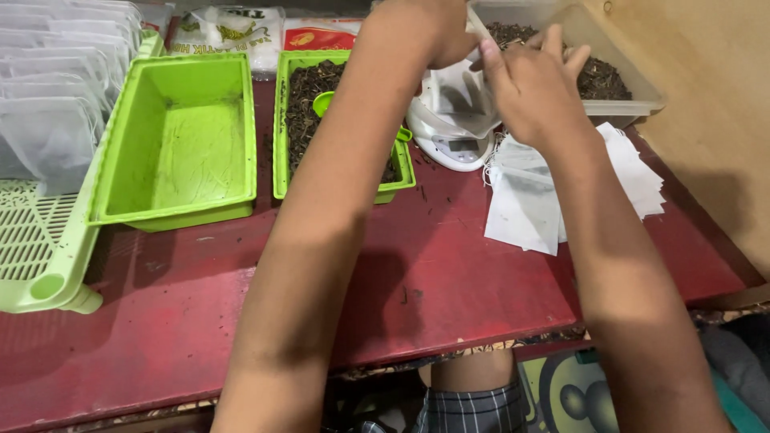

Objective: Fill tea bags with dried leaves using a spoon and weigh them on a digital scale.

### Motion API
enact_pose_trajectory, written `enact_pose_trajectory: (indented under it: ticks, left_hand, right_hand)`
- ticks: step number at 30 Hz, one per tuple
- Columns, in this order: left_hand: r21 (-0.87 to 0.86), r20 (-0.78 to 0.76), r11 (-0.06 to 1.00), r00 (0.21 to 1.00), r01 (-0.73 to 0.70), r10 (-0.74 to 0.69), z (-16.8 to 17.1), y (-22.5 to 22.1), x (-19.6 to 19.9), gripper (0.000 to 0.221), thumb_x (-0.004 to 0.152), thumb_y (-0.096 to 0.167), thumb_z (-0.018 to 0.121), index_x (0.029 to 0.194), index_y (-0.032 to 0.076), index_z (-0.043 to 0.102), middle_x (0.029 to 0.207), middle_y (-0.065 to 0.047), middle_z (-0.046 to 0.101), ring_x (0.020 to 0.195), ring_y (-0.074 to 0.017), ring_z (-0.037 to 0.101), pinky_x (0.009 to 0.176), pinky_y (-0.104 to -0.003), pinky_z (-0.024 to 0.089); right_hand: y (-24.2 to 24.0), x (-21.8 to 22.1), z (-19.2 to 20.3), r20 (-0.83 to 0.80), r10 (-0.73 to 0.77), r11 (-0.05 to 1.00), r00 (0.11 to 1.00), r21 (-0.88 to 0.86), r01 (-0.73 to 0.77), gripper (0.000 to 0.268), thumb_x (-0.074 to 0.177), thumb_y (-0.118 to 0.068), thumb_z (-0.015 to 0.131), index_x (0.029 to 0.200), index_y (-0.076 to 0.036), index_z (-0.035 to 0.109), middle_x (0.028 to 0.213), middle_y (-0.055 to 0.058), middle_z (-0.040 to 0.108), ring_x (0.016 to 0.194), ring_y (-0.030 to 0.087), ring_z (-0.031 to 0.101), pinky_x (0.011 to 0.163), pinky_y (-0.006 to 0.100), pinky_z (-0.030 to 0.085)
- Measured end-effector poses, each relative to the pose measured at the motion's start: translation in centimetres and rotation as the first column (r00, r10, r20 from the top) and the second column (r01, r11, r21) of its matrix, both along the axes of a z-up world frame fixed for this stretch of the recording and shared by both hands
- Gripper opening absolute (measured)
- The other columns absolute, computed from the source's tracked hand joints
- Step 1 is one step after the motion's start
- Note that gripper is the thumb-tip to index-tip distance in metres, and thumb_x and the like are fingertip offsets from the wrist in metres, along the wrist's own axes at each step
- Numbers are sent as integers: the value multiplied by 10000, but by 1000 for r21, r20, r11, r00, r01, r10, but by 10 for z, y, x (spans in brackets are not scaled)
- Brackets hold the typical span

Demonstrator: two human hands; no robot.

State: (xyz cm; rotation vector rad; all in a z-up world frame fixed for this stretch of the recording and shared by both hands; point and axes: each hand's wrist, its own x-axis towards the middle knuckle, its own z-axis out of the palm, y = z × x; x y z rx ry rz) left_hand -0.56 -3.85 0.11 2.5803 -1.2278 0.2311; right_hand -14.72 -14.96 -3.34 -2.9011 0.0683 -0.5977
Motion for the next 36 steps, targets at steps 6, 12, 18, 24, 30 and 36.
enact_pose_trajectory:
  ticks: [6, 12, 18, 24, 30, 36]
  left_hand:
    - [315, -214, 944, 961, -100, 173, 15, 16, -30, 532, 1022, 466, 484, 1312, 50, 645, 1225, -137, 704, 1047, -315, 699, 905, -475, 538]
    - [300, -366, 953, 918, -36, 150, 22, 27, -40, 511, 1020, 412, 463, 1386, 56, 492, 1198, -90, 680, 780, -178, 737, 764, -434, 566]
    - [21, -369, 999, 929, -30, 36, 8, 21, -9, 581, 923, 260, 562, 1441, 144, 326, 1277, -147, 662, 694, -278, 773, 571, -459, 633]
    - [-232, -423, 972, 897, 27, -126, -3, 11, 29, 281, 852, 272, 542, 1028, 148, 724, 811, -79, 621, 649, -205, 607, 534, -396, 608]
    - [-292, -272, 952, 962, -92, 10, 2, 64, 31, 264, 847, 398, 573, 941, 197, 718, 808, -38, 674, 676, -174, 626, 586, -412, 548]
    - [-353, -115, 918, 982, -182, 151, -1, 115, 15, 302, 842, 535, 608, 845, 252, 712, 805, 7, 733, 705, -139, 647, 643, -429, 482]
  right_hand:
    - [8, -2, 1, -143, -23, 999, 989, 37, 29, 864, 1127, -550, 107, 647, 5, 563, 1110, 342, 613, 1328, 394, 302, 1072, 671, 131]
    - [6, 10, -1, -27, -40, 957, 999, 285, 46, 705, 1083, -560, 186, 1012, -49, 666, 1161, 202, 514, 1293, 392, 308, 1075, 660, 147]
    - [1, 4, 9, 347, 171, 785, 922, 518, -341, 684, 1043, -540, 222, 1126, -105, 743, 1275, 110, 731, 1219, 228, 638, 989, 394, 406]
    - [-16, 20, 0, 517, 157, 432, 842, 730, -529, 484, 1002, -439, 470, 1172, -69, 733, 1186, 73, 785, 1011, 95, 722, 838, 192, 540]
    - [1, 14, 0, 611, 197, 627, 767, 523, -577, 143, 1111, -18, 648, 1219, -25, 740, 1101, 42, 703, 908, 63, 603, 741, 185, 452]
    - [42, 19, -3, 663, 399, 551, 633, 379, -744, 357, 1067, 193, 720, 1224, -27, 486, 1229, 161, 557, 1121, 227, 617, 981, 299, 545]
